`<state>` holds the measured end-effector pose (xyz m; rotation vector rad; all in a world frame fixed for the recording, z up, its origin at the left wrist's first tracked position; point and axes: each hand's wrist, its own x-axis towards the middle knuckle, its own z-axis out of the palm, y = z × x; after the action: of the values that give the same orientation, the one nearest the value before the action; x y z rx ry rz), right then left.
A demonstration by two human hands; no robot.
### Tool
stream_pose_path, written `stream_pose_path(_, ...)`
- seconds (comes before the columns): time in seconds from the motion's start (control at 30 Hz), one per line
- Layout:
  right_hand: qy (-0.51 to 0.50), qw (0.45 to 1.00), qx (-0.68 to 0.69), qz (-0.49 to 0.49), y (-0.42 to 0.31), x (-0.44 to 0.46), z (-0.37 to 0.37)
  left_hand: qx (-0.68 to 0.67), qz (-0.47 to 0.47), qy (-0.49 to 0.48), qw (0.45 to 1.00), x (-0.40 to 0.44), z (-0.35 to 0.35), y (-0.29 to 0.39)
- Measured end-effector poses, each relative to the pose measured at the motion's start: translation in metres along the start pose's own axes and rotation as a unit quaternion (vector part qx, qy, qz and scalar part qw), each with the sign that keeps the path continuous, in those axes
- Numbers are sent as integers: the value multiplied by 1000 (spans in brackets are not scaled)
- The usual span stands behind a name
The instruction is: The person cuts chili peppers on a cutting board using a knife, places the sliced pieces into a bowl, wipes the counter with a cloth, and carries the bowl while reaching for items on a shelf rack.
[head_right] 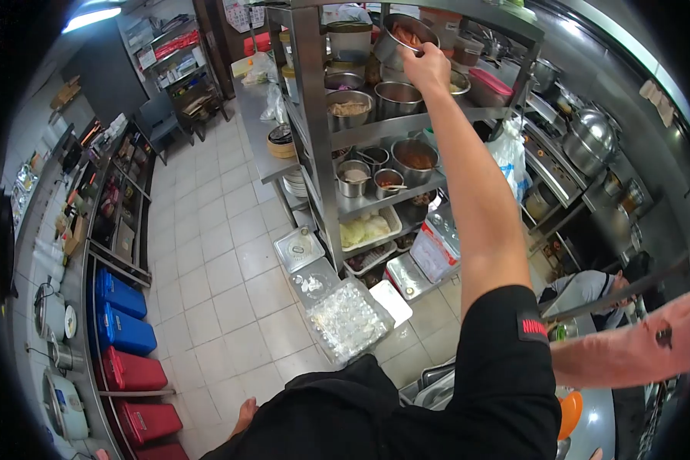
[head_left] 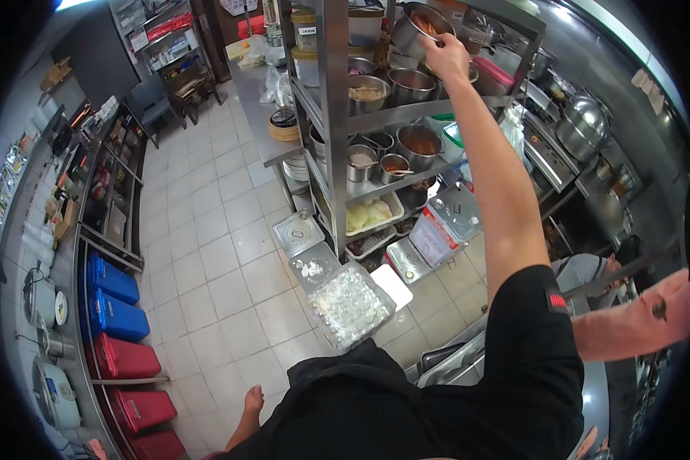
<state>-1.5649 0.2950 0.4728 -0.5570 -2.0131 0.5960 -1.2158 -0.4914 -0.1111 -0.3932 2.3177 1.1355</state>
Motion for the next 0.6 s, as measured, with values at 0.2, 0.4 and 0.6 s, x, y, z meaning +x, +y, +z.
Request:
stream_pose_path(0.2, -81, 995, -59, -6, 34, 56, 98, -111, -88, 32, 989, -37, 7, 25)
stream_pose_path(0.4, -155, 977, -142, -31, 63, 63, 143, -143, -90, 41, 985, -47, 23, 24)
stream_pose_path(0.6, -141, 964, -172, -144, 76, 72, 155, -77, -119, 40, 989, -46, 24, 56)
